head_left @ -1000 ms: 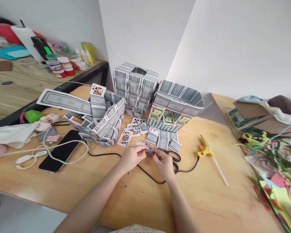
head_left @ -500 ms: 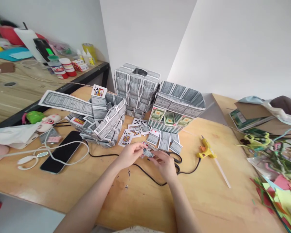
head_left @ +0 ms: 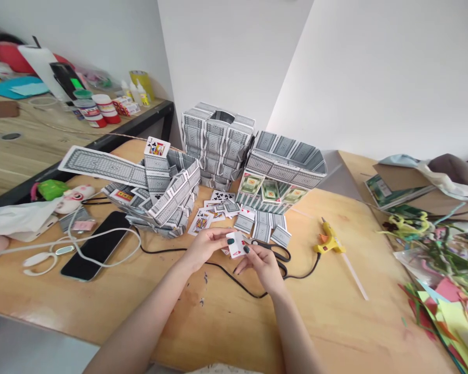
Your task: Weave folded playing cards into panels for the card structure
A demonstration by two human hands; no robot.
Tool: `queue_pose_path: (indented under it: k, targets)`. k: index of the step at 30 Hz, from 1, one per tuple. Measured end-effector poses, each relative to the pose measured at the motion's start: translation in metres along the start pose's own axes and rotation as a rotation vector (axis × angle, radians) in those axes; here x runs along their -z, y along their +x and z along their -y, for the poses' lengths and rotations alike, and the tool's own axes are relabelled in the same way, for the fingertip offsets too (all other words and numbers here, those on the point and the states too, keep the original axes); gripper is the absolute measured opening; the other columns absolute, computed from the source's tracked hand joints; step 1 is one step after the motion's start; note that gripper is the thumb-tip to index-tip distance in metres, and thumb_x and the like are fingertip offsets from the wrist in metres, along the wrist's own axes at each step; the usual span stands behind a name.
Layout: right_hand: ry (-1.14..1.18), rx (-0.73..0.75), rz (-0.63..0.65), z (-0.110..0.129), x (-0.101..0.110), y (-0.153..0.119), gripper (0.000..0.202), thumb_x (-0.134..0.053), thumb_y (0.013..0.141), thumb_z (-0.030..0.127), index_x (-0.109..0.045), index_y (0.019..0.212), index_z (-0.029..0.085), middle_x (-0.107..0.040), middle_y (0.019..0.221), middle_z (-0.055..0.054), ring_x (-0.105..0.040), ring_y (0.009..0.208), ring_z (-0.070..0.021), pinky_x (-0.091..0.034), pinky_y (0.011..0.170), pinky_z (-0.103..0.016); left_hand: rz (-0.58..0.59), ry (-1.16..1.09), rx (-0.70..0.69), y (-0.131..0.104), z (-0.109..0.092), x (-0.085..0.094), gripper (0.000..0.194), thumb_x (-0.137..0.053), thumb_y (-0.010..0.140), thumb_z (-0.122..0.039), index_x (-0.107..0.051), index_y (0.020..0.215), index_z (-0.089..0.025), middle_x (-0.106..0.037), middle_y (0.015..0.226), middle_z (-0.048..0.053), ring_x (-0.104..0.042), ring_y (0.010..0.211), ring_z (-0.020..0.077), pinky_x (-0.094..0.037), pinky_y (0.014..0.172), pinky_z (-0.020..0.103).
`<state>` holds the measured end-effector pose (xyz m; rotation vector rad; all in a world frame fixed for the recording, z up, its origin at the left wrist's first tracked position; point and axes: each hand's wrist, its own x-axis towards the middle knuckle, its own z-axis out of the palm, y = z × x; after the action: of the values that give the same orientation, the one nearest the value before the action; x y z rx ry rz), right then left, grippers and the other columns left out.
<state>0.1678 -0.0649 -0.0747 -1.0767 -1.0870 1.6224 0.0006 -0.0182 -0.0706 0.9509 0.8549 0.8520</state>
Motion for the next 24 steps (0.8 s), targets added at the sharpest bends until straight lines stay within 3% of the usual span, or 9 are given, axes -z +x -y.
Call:
queue_pose_path:
  k: [6, 10, 14, 19, 24]
  targets:
    - [0.197, -0.001, 0.051, -0.006, -0.003, 0.002, 0.029, -0.056, 0.076, 0.044, -0.054, 0.083, 0.015, -0.066, 0.067, -0.004, -0.06, 0.049, -0.0128, -0.048, 0.05, -0.025, 0.005, -0.208, 0.094, 0.0, 0.009, -0.007, 0.02, -0.067, 0.066, -0.026, -0.066, 0.079, -0.011, -0.065, 0.078, 0.006, -0.058, 0.069, 0.0133, -0.047, 0.069, 0.026]
    - [0.102, 0.028, -0.036, -0.009, -0.002, 0.004, 0.027, -0.054, 0.078, 0.042, -0.053, 0.082, 0.015, -0.065, 0.07, -0.004, -0.061, 0.051, -0.0131, -0.048, 0.05, -0.025, -0.034, 0.016, 0.006, -0.001, 0.01, -0.011, 0.02, -0.062, 0.07, -0.033, -0.063, 0.075, -0.013, -0.062, 0.07, 0.002, -0.056, 0.063, 0.0127, -0.047, 0.056, 0.023]
    - [-0.259, 0.023, -0.142, -0.001, 0.014, 0.002, 0.027, -0.048, 0.081, 0.04, -0.054, 0.092, 0.016, -0.065, 0.077, -0.006, -0.062, 0.057, -0.016, -0.048, 0.052, -0.029, -0.125, 0.255, -0.084, -0.001, 0.008, -0.009, 0.022, -0.055, 0.073, -0.036, -0.059, 0.07, -0.015, -0.061, 0.062, 0.001, -0.055, 0.054, 0.0135, -0.046, 0.048, 0.023]
    - [-1.068, 0.021, -0.329, 0.017, 0.052, -0.013, 0.018, -0.051, 0.073, 0.017, -0.062, 0.087, 0.019, -0.063, 0.086, -0.007, -0.058, 0.082, -0.0211, -0.044, 0.072, -0.033, -0.305, 0.307, -0.11, 0.003, 0.01, 0.0, 0.021, -0.05, 0.075, -0.038, -0.052, 0.071, -0.017, -0.06, 0.052, 0.0, -0.05, 0.036, 0.0127, -0.036, 0.032, 0.021]
    - [-1.364, -0.131, -0.335, 0.02, 0.065, -0.022, 0.032, -0.057, 0.063, 0.013, -0.061, 0.095, 0.017, -0.061, 0.095, -0.01, -0.053, 0.093, -0.0253, -0.041, 0.074, -0.033, -0.335, 0.213, -0.168, 0.008, 0.012, 0.002, 0.016, -0.056, 0.069, -0.028, -0.053, 0.078, -0.016, -0.061, 0.058, 0.001, -0.058, 0.048, 0.0156, -0.048, 0.044, 0.026]
